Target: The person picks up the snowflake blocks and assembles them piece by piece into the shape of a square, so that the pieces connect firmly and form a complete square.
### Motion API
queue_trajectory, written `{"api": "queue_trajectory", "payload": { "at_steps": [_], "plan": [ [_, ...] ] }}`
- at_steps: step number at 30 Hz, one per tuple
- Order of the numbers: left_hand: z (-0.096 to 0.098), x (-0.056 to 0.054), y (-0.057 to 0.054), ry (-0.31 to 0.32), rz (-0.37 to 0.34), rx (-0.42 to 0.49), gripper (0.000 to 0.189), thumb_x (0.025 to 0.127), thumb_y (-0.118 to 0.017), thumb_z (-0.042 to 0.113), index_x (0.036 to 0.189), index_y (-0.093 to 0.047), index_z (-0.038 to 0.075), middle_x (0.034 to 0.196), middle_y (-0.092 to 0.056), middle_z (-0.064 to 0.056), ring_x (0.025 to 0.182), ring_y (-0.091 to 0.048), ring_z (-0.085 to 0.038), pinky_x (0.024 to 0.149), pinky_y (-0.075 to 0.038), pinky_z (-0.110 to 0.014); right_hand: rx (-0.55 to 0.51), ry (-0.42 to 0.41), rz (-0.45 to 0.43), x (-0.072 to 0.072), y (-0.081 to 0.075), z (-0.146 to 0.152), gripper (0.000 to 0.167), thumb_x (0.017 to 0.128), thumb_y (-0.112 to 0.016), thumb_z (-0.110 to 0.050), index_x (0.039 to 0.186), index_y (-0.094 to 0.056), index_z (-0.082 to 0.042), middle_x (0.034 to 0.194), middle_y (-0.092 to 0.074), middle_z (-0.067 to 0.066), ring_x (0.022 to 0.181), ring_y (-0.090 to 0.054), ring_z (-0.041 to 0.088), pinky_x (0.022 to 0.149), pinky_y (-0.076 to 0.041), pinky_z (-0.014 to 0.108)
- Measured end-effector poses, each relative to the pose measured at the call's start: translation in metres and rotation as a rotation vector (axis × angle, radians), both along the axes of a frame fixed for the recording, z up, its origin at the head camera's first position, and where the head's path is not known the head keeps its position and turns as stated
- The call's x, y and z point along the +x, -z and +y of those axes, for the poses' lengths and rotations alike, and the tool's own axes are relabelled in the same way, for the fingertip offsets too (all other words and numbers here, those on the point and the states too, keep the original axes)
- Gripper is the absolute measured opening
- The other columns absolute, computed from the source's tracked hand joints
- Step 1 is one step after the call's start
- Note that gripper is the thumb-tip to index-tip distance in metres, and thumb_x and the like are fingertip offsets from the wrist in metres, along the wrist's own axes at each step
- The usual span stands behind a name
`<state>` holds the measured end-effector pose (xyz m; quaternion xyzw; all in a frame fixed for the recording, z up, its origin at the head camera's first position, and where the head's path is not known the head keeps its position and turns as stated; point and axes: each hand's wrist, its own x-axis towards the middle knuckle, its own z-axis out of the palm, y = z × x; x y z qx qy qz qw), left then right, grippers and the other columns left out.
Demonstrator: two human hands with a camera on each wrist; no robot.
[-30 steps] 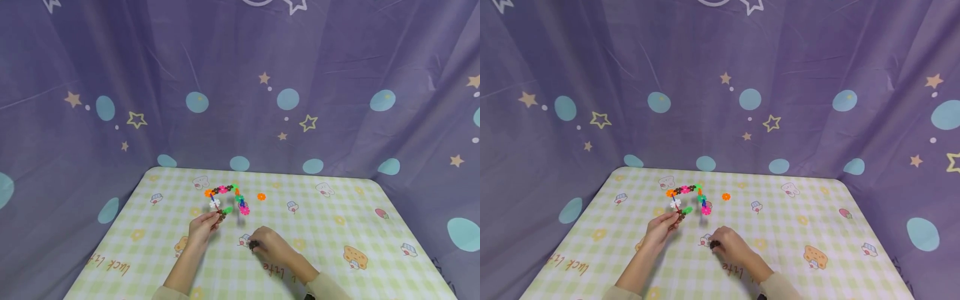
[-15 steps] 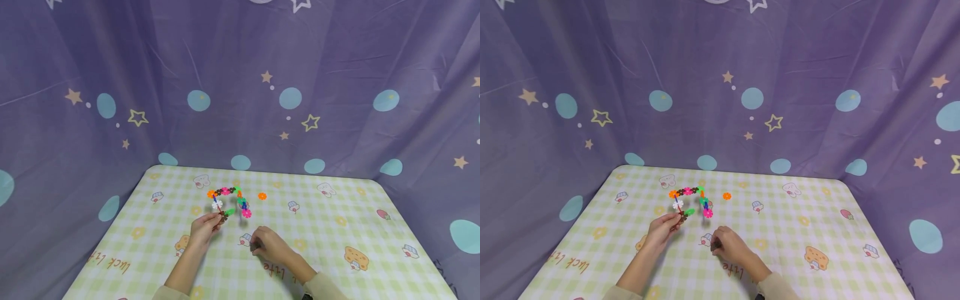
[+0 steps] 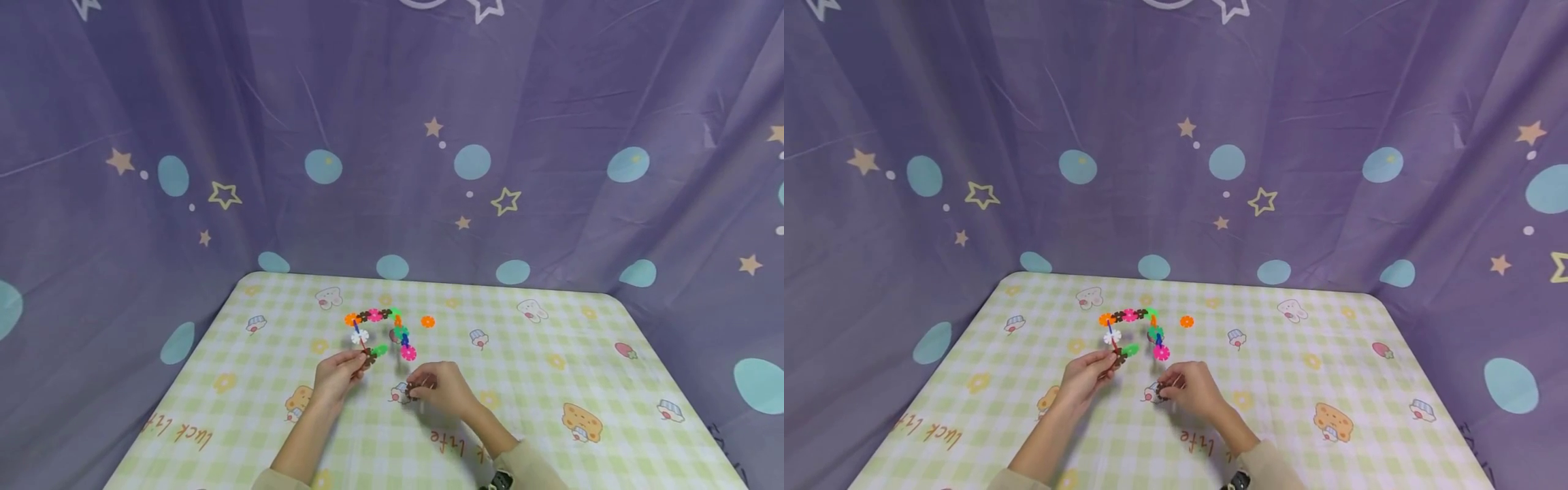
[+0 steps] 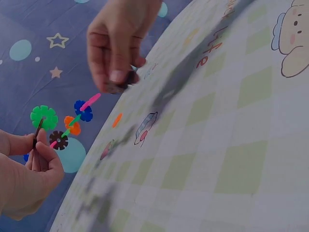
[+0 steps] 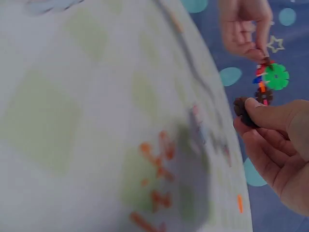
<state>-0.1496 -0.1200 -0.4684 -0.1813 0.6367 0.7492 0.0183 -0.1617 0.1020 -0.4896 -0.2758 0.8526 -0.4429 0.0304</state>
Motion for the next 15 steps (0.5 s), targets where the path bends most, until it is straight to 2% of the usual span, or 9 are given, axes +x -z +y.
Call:
{"api": "queue_trajectory", "payload": {
  "at_steps": [6, 8, 11, 15],
  "plan": [
    [0.001, 0.000, -0.001, 0.018, -0.002, -0.009, 0.026, 0.089, -0.064, 0.004, 0.109, -0.061, -0.013, 0.075, -0.070, 0.001, 0.067, -0.063, -0.005, 0.059, -0.052, -0.015, -0.196, 0.127, -0.177, -0.006, -0.016, -0.009, 0.013, 0.080, -0.076, -0.007, 0.092, -0.073, -0.002, 0.083, -0.073, 0.016, 0.062, -0.069, 0.027, 0.047, -0.055, 0.026],
    [0.001, 0.000, -0.001, 0.024, -0.003, -0.017, 0.025, 0.089, -0.064, 0.003, 0.109, -0.062, -0.013, 0.075, -0.069, 0.001, 0.067, -0.063, -0.005, 0.058, -0.052, -0.014, -0.267, 0.202, -0.252, -0.007, -0.022, -0.014, 0.016, 0.081, -0.076, -0.008, 0.094, -0.072, 0.000, 0.083, -0.073, 0.018, 0.062, -0.069, 0.025, 0.047, -0.056, 0.028],
    [0.002, 0.000, -0.002, 0.029, -0.004, -0.022, 0.025, 0.089, -0.064, 0.003, 0.108, -0.062, -0.013, 0.074, -0.069, 0.001, 0.066, -0.062, -0.005, 0.057, -0.051, -0.014, -0.377, 0.313, -0.368, -0.007, -0.028, -0.022, 0.020, 0.081, -0.075, -0.008, 0.097, -0.071, 0.003, 0.082, -0.074, 0.016, 0.061, -0.068, 0.014, 0.049, -0.055, 0.027],
    [0.004, 0.001, -0.003, 0.039, 0.002, -0.019, 0.026, 0.089, -0.064, 0.004, 0.109, -0.061, -0.013, 0.074, -0.069, 0.001, 0.067, -0.062, -0.005, 0.058, -0.052, -0.014, -0.467, 0.406, -0.478, -0.005, -0.035, -0.032, 0.027, 0.082, -0.075, -0.010, 0.103, -0.070, 0.005, 0.079, -0.075, 0.009, 0.059, -0.066, 0.006, 0.052, -0.054, 0.021]
  ]
}}
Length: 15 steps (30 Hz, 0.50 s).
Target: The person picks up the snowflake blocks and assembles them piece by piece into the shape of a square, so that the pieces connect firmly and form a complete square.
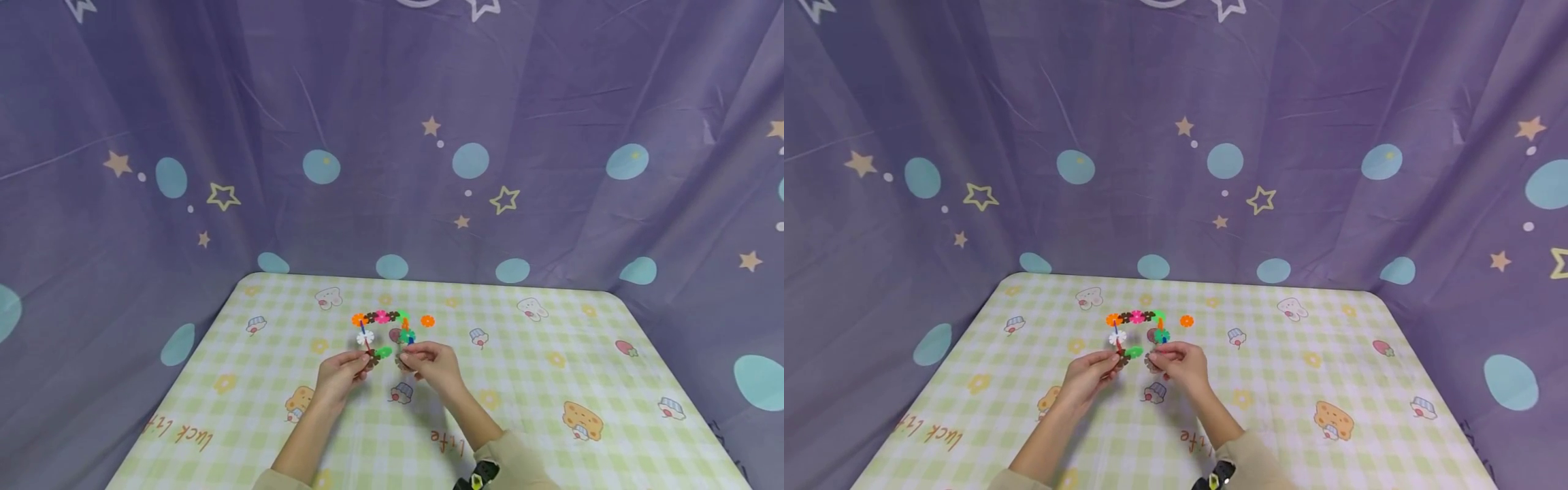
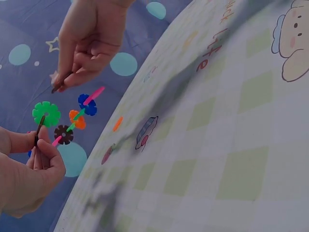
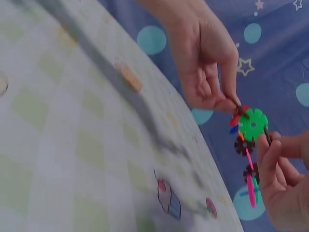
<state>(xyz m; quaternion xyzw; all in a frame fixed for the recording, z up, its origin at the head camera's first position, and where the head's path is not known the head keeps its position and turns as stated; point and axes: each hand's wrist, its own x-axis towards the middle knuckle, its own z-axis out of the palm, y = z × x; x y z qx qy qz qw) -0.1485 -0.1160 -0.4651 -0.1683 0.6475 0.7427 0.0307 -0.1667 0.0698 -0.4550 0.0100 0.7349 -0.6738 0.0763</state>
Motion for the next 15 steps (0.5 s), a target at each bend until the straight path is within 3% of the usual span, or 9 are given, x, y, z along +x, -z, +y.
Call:
{"api": "queue_trajectory", "payload": {
  "at_steps": [8, 15],
  "plan": [
    [0.001, 0.003, -0.004, 0.020, 0.010, -0.012, 0.027, 0.089, -0.065, 0.006, 0.109, -0.061, -0.013, 0.072, -0.069, 0.003, 0.064, -0.061, -0.003, 0.058, -0.052, -0.016, -0.107, 0.086, -0.077, -0.004, -0.003, -0.010, 0.028, 0.083, -0.073, -0.007, 0.107, -0.068, 0.008, 0.082, -0.076, 0.010, 0.057, -0.066, 0.006, 0.053, -0.055, 0.018],
    [-0.002, 0.004, -0.002, 0.045, 0.012, -0.049, 0.025, 0.087, -0.068, 0.005, 0.105, -0.063, -0.012, 0.074, -0.071, 0.001, 0.064, -0.062, -0.005, 0.058, -0.053, -0.017, -0.094, 0.061, -0.085, 0.002, -0.017, -0.010, 0.026, 0.082, -0.071, -0.001, 0.105, -0.067, 0.011, 0.085, -0.075, 0.016, 0.058, -0.066, 0.008, 0.054, -0.055, 0.020]
  ]
}}
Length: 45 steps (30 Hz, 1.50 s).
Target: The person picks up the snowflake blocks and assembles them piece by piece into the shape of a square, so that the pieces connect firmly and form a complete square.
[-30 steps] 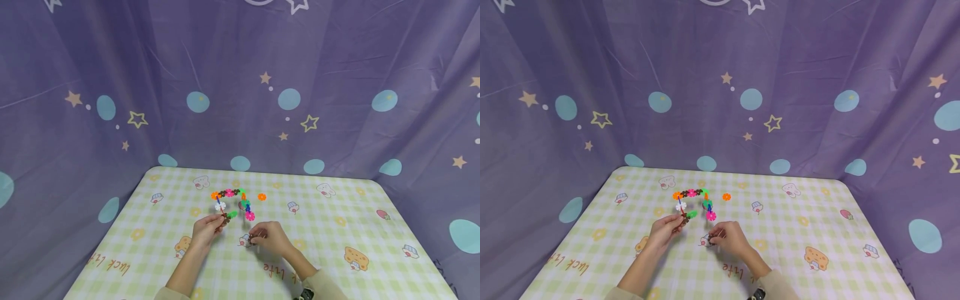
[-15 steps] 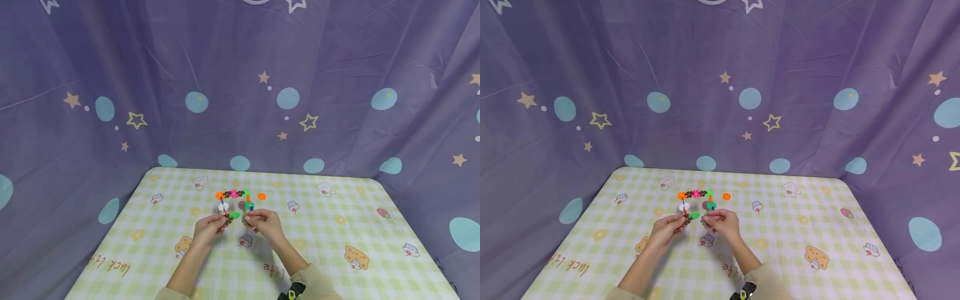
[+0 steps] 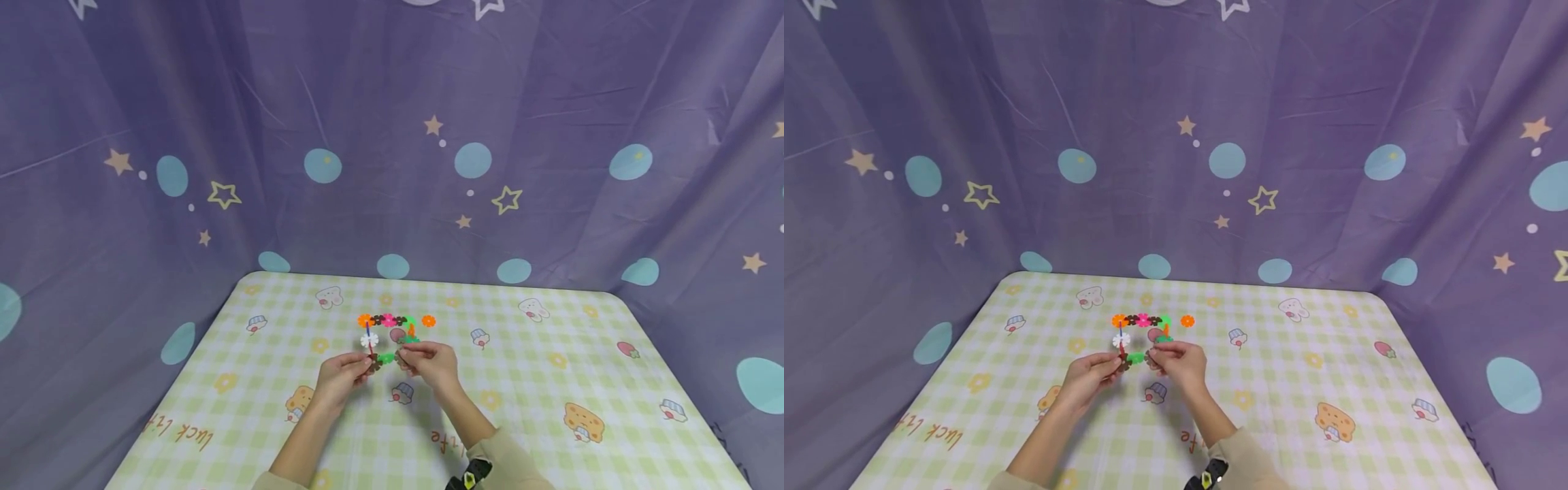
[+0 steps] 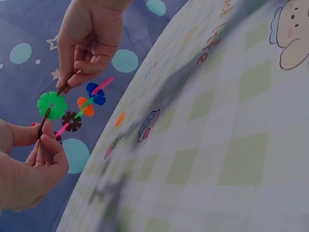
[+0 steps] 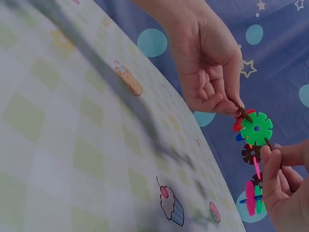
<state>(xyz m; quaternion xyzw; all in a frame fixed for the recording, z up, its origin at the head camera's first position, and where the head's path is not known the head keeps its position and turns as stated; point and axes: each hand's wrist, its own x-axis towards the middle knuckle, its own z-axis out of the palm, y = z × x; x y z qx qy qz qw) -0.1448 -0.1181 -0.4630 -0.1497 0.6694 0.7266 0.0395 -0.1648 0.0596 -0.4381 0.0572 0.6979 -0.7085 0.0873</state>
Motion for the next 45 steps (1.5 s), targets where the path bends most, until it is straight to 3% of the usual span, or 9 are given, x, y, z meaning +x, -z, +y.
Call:
{"api": "queue_trajectory", "payload": {
  "at_steps": [4, 11, 15, 21, 31, 35, 38, 41, 45],
  "plan": [
    [-0.001, 0.000, -0.001, 0.019, 0.016, -0.046, 0.023, 0.087, -0.068, 0.005, 0.103, -0.065, -0.012, 0.076, -0.073, -0.002, 0.063, -0.063, -0.006, 0.057, -0.052, -0.017, 0.058, -0.023, 0.023, 0.004, -0.005, 0.000, 0.023, 0.082, -0.071, 0.000, 0.102, -0.069, 0.010, 0.087, -0.075, 0.019, 0.061, -0.068, 0.010, 0.057, -0.056, 0.021],
    [0.002, 0.005, -0.002, -0.002, 0.056, -0.145, 0.021, 0.086, -0.068, 0.002, 0.103, -0.065, -0.011, 0.084, -0.074, -0.011, 0.068, -0.068, -0.008, 0.065, -0.059, -0.023, 0.065, -0.012, 0.040, -0.002, 0.015, -0.002, 0.021, 0.079, -0.075, -0.003, 0.098, -0.072, 0.006, 0.083, -0.075, 0.014, 0.059, -0.067, 0.009, 0.055, -0.056, 0.021],
    [0.004, 0.007, -0.002, -0.028, 0.074, -0.182, 0.018, 0.085, -0.067, -0.001, 0.100, -0.066, -0.010, 0.086, -0.074, -0.015, 0.070, -0.070, -0.011, 0.071, -0.061, -0.029, 0.104, -0.021, 0.065, -0.004, 0.019, -0.004, 0.019, 0.078, -0.076, -0.003, 0.095, -0.072, 0.006, 0.078, -0.075, 0.012, 0.054, -0.063, 0.009, 0.053, -0.055, 0.022],
    [0.006, 0.007, -0.006, -0.040, 0.100, -0.213, 0.014, 0.085, -0.066, -0.002, 0.096, -0.067, -0.010, 0.084, -0.074, -0.016, 0.068, -0.069, -0.011, 0.065, -0.060, -0.026, 0.147, -0.050, 0.090, -0.004, 0.014, -0.004, 0.013, 0.078, -0.075, -0.001, 0.090, -0.073, 0.004, 0.076, -0.074, 0.012, 0.055, -0.065, 0.010, 0.059, -0.060, 0.028],
    [0.011, 0.006, -0.008, -0.070, 0.153, -0.254, 0.013, 0.083, -0.068, -0.003, 0.093, -0.068, -0.011, 0.078, -0.073, -0.016, 0.062, -0.065, -0.005, 0.062, -0.059, -0.024, 0.141, -0.047, 0.120, -0.003, 0.012, -0.002, 0.012, 0.078, -0.076, -0.001, 0.089, -0.073, 0.005, 0.078, -0.074, 0.017, 0.056, -0.067, 0.011, 0.059, -0.061, 0.030],
    [0.010, 0.005, -0.007, -0.065, 0.151, -0.224, 0.015, 0.084, -0.068, -0.002, 0.095, -0.067, -0.013, 0.077, -0.073, -0.013, 0.062, -0.064, -0.004, 0.064, -0.059, -0.024, 0.119, -0.056, 0.113, -0.005, 0.015, -0.001, 0.017, 0.079, -0.076, -0.004, 0.093, -0.073, 0.004, 0.081, -0.075, 0.015, 0.057, -0.068, 0.011, 0.060, -0.061, 0.029],
    [0.010, 0.006, -0.006, -0.056, 0.129, -0.176, 0.020, 0.085, -0.067, -0.001, 0.099, -0.065, -0.014, 0.078, -0.073, -0.009, 0.063, -0.065, -0.003, 0.065, -0.059, -0.021, 0.160, -0.054, 0.140, -0.008, 0.017, 0.002, 0.019, 0.081, -0.076, -0.010, 0.097, -0.074, 0.000, 0.083, -0.075, 0.013, 0.060, -0.069, 0.011, 0.058, -0.059, 0.026],
    [0.008, 0.004, -0.004, -0.070, 0.093, -0.138, 0.022, 0.087, -0.066, 0.001, 0.104, -0.064, -0.014, 0.078, -0.073, -0.004, 0.065, -0.065, -0.003, 0.063, -0.057, -0.017, 0.204, -0.014, 0.215, -0.017, 0.018, 0.010, 0.018, 0.082, -0.075, -0.013, 0.098, -0.075, -0.003, 0.084, -0.075, 0.015, 0.063, -0.071, 0.019, 0.054, -0.058, 0.025],
    [0.005, -0.001, -0.001, -0.137, 0.069, -0.103, 0.023, 0.088, -0.065, 0.002, 0.106, -0.064, -0.013, 0.078, -0.072, 0.000, 0.064, -0.064, -0.002, 0.060, -0.054, -0.013, 0.282, 0.069, 0.361, -0.038, 0.024, 0.026, 0.016, 0.084, -0.073, -0.010, 0.096, -0.074, 0.000, 0.084, -0.074, 0.019, 0.066, -0.072, 0.029, 0.053, -0.058, 0.025]
  ]
}}
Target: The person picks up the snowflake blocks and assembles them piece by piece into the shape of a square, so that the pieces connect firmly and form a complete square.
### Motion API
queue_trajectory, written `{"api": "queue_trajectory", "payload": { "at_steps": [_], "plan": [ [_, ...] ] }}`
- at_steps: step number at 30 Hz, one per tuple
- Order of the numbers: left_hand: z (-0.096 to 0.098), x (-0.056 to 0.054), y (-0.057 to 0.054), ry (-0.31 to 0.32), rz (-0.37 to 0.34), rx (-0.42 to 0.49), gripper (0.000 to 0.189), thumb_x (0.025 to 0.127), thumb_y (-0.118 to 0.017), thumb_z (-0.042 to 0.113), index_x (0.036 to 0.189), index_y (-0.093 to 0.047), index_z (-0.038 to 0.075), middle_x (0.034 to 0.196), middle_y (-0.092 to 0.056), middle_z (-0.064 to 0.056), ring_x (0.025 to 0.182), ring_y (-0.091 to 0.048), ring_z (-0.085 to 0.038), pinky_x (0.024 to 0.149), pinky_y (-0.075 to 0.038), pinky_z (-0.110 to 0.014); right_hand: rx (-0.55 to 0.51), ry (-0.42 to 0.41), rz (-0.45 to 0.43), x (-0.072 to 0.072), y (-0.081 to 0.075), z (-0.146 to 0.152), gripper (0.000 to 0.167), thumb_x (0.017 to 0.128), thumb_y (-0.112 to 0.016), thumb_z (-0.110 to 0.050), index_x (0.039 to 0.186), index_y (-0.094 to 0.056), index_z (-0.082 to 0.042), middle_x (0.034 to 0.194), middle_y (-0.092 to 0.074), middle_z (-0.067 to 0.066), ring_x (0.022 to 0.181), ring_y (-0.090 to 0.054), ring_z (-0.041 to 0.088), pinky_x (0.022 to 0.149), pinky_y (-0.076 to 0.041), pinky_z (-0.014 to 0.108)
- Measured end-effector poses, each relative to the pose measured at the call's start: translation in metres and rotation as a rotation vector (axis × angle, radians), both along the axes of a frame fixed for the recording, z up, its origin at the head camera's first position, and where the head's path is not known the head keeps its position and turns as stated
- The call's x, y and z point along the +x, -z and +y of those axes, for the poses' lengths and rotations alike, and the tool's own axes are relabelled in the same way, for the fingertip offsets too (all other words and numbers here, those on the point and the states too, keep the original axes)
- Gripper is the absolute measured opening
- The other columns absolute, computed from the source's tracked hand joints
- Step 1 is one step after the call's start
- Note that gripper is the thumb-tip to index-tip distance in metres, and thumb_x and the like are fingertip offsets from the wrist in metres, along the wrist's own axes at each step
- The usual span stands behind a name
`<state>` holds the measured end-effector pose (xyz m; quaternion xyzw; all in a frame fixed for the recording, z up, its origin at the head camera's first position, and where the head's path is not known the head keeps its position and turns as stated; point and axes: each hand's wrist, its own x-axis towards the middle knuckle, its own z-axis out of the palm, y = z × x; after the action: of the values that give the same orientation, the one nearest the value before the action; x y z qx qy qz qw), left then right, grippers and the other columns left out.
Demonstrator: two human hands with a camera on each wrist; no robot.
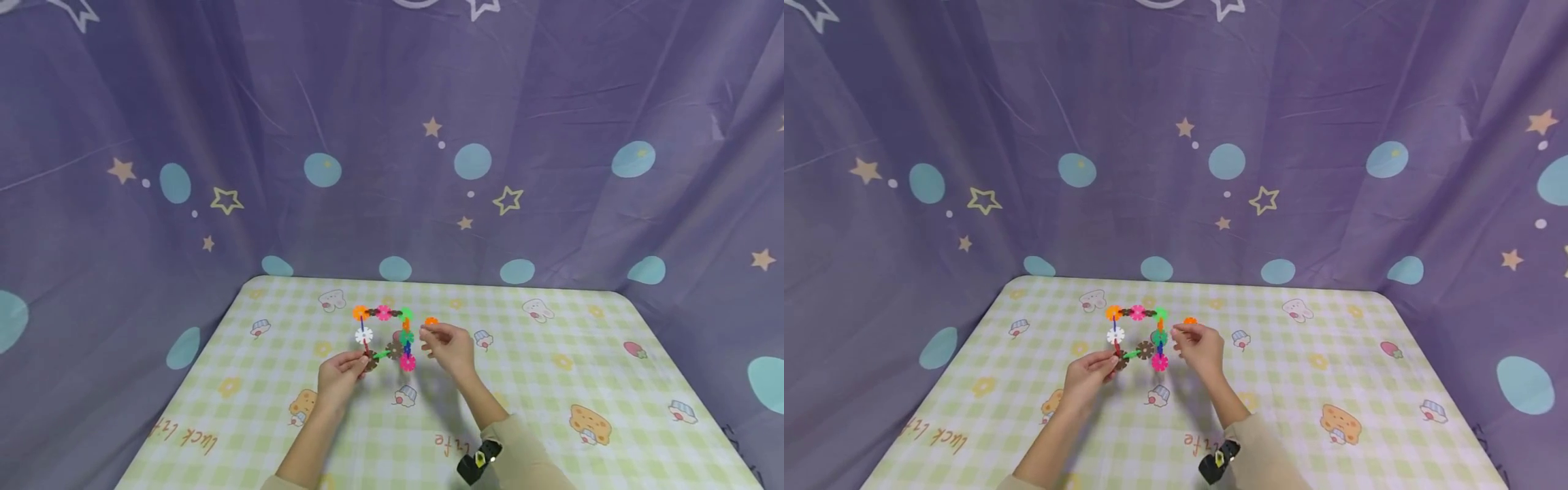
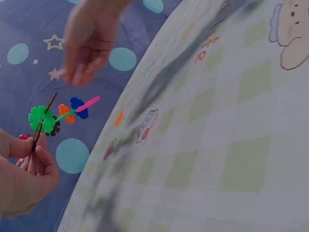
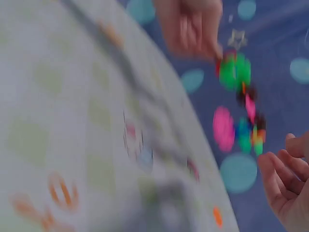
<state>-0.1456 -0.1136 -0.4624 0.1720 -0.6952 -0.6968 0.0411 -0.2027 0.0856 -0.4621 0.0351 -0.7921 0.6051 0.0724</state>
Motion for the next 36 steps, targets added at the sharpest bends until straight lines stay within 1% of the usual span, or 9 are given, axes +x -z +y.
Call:
{"api": "queue_trajectory", "payload": {
  "at_steps": [3, 5, 8, 11, 15, 18, 24, 31, 36],
  "plan": [
    [-0.003, -0.004, 0.001, -0.039, -0.001, 0.030, 0.024, 0.088, -0.065, 0.002, 0.107, -0.063, -0.013, 0.075, -0.071, 0.002, 0.063, -0.063, -0.001, 0.058, -0.053, -0.012, 0.168, 0.027, 0.091, -0.018, 0.013, 0.013, 0.018, 0.085, -0.072, -0.011, 0.099, -0.073, 0.001, 0.090, -0.075, 0.018, 0.075, -0.072, 0.030, 0.063, -0.061, 0.029],
    [-0.005, -0.007, 0.001, -0.052, -0.002, 0.052, 0.025, 0.088, -0.065, 0.001, 0.108, -0.062, -0.014, 0.073, -0.069, 0.005, 0.062, -0.062, -0.001, 0.057, -0.053, -0.011, 0.311, 0.000, 0.116, -0.027, 0.024, 0.020, 0.024, 0.087, -0.070, -0.013, 0.106, -0.071, 0.000, 0.100, -0.074, 0.017, 0.089, -0.071, 0.031, 0.077, -0.060, 0.036],
    [-0.006, -0.009, 0.000, -0.061, 0.004, 0.078, 0.025, 0.088, -0.064, 0.000, 0.109, -0.061, -0.015, 0.071, -0.067, 0.007, 0.062, -0.062, -0.001, 0.056, -0.052, -0.011, 0.499, -0.140, 0.114, -0.039, 0.041, 0.026, 0.035, 0.090, -0.065, -0.014, 0.121, -0.062, 0.004, 0.121, -0.066, 0.022, 0.113, -0.062, 0.038, 0.099, -0.051, 0.048],
    [-0.005, -0.008, 0.001, -0.066, 0.001, 0.090, 0.026, 0.088, -0.064, 0.000, 0.109, -0.061, -0.015, 0.070, -0.067, 0.008, 0.062, -0.062, 0.000, 0.056, -0.052, -0.010, 0.667, -0.294, 0.108, -0.047, 0.055, 0.029, 0.046, 0.094, -0.060, -0.018, 0.132, -0.051, 0.006, 0.138, -0.052, 0.025, 0.132, -0.045, 0.042, 0.114, -0.036, 0.052],
    [-0.004, -0.008, 0.002, -0.062, -0.017, 0.098, 0.026, 0.088, -0.064, 0.000, 0.109, -0.061, -0.014, 0.071, -0.068, 0.007, 0.062, -0.063, -0.001, 0.057, -0.052, -0.011, 0.793, -0.389, 0.101, -0.052, 0.063, 0.030, 0.052, 0.096, -0.057, -0.024, 0.137, -0.046, 0.006, 0.148, -0.041, 0.024, 0.141, -0.035, 0.039, 0.119, -0.028, 0.050],
    [-0.004, -0.008, 0.002, -0.054, -0.022, 0.094, 0.026, 0.089, -0.064, 0.001, 0.110, -0.061, -0.014, 0.072, -0.069, 0.006, 0.063, -0.062, -0.002, 0.057, -0.052, -0.012, 0.841, -0.401, 0.128, -0.053, 0.063, 0.029, 0.051, 0.096, -0.058, -0.025, 0.135, -0.049, 0.006, 0.146, -0.044, 0.024, 0.139, -0.039, 0.037, 0.119, -0.030, 0.049],
    [-0.005, -0.010, -0.001, -0.054, -0.025, 0.087, 0.027, 0.089, -0.064, 0.002, 0.110, -0.061, -0.013, 0.073, -0.070, 0.006, 0.063, -0.062, -0.001, 0.057, -0.051, -0.013, 0.878, -0.459, 0.226, -0.037, 0.054, 0.030, 0.045, 0.093, -0.063, -0.022, 0.126, -0.056, 0.008, 0.135, -0.055, 0.025, 0.130, -0.050, 0.039, 0.114, -0.037, 0.051],
    [-0.008, -0.008, -0.002, -0.042, -0.031, 0.101, 0.027, 0.089, -0.064, 0.003, 0.110, -0.061, -0.013, 0.075, -0.070, 0.004, 0.064, -0.062, -0.003, 0.058, -0.052, -0.013, 0.863, -0.524, 0.350, 0.005, 0.051, 0.036, 0.038, 0.088, -0.068, -0.022, 0.116, -0.065, 0.004, 0.121, -0.066, 0.020, 0.116, -0.061, 0.033, 0.104, -0.047, 0.046],
    [-0.010, -0.007, 0.001, -0.047, -0.034, 0.112, 0.026, 0.088, -0.064, 0.000, 0.110, -0.061, -0.014, 0.073, -0.069, 0.005, 0.064, -0.062, -0.003, 0.059, -0.053, -0.014, 0.796, -0.566, 0.323, 0.029, 0.048, 0.041, 0.027, 0.087, -0.070, -0.020, 0.107, -0.070, -0.003, 0.111, -0.071, 0.010, 0.107, -0.065, 0.025, 0.097, -0.053, 0.040]
  ]
}}
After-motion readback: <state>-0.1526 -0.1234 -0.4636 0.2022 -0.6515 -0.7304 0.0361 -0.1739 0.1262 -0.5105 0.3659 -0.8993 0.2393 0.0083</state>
